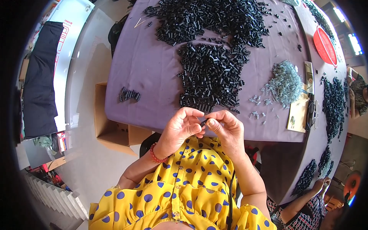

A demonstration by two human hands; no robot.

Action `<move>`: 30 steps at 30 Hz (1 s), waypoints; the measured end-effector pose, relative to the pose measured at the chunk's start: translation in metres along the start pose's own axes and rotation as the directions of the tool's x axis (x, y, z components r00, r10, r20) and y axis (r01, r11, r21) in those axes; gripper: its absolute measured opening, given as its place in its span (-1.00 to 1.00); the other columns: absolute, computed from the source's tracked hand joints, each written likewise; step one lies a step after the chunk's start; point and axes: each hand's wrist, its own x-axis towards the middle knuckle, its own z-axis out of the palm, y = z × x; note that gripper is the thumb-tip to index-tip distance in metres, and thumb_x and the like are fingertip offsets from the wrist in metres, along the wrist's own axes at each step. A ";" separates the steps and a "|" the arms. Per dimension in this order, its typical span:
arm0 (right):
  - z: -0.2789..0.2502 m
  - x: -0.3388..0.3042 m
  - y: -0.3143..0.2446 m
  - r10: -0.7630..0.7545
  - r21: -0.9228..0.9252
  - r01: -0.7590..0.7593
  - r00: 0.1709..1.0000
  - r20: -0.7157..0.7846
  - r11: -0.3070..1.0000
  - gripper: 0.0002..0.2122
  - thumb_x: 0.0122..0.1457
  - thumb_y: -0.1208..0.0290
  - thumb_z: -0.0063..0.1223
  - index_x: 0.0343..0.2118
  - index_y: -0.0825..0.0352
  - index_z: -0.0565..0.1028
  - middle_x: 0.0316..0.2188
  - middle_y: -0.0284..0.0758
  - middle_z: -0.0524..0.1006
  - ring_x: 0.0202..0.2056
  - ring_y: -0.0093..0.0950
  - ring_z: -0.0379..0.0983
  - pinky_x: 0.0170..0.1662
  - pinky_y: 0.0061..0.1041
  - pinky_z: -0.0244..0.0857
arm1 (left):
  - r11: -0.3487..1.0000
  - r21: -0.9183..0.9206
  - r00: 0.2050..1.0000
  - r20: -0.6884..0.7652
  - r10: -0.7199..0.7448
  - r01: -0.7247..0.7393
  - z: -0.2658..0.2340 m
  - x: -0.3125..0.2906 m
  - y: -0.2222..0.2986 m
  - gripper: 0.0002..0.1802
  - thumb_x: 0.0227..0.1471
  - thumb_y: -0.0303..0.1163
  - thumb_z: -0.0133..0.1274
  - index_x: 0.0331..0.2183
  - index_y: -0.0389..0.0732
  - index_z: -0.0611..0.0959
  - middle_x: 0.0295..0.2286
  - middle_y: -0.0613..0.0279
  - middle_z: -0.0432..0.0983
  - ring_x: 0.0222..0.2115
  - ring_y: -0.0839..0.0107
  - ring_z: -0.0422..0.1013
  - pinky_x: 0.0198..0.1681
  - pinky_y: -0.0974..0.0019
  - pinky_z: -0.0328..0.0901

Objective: Assemble small black plastic components by joining them together at a workshop table.

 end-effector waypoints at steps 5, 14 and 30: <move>0.001 -0.001 -0.003 -0.004 0.011 0.004 1.000 0.007 1.000 -0.87 0.30 0.50 0.19 -0.15 0.42 0.60 -0.32 -0.45 0.60 -0.30 -0.70 0.45 -0.13 -0.66 0.38 | 0.999 0.044 1.000 0.009 0.020 -0.020 0.000 0.000 0.000 -0.61 0.25 -0.43 0.15 0.06 -0.26 0.45 -0.24 0.27 0.49 -0.23 0.51 0.52 -0.08 0.40 0.47; 0.002 0.000 -0.006 -0.018 0.034 0.015 0.996 0.085 0.999 -0.87 0.31 0.62 0.11 -0.12 0.44 0.57 -0.27 -0.39 0.59 -0.25 -0.62 0.51 -0.08 -0.60 0.43 | 0.998 0.054 0.999 0.025 0.020 -0.022 0.000 -0.003 0.001 -0.68 0.30 -0.42 0.07 0.04 -0.27 0.45 -0.19 0.24 0.52 -0.21 0.49 0.53 -0.09 0.39 0.47; -0.006 0.004 -0.003 -0.321 -0.463 0.364 0.931 0.173 0.808 -0.88 0.16 0.64 0.24 -0.26 0.30 0.60 -0.34 -0.44 0.60 -0.31 -0.48 0.47 -0.02 -0.45 0.23 | 0.981 -0.070 0.982 -0.040 -0.183 0.180 0.004 -0.005 0.011 -0.71 0.32 -0.41 0.06 0.02 -0.28 0.46 -0.26 0.22 0.57 -0.29 0.49 0.55 -0.20 0.38 0.50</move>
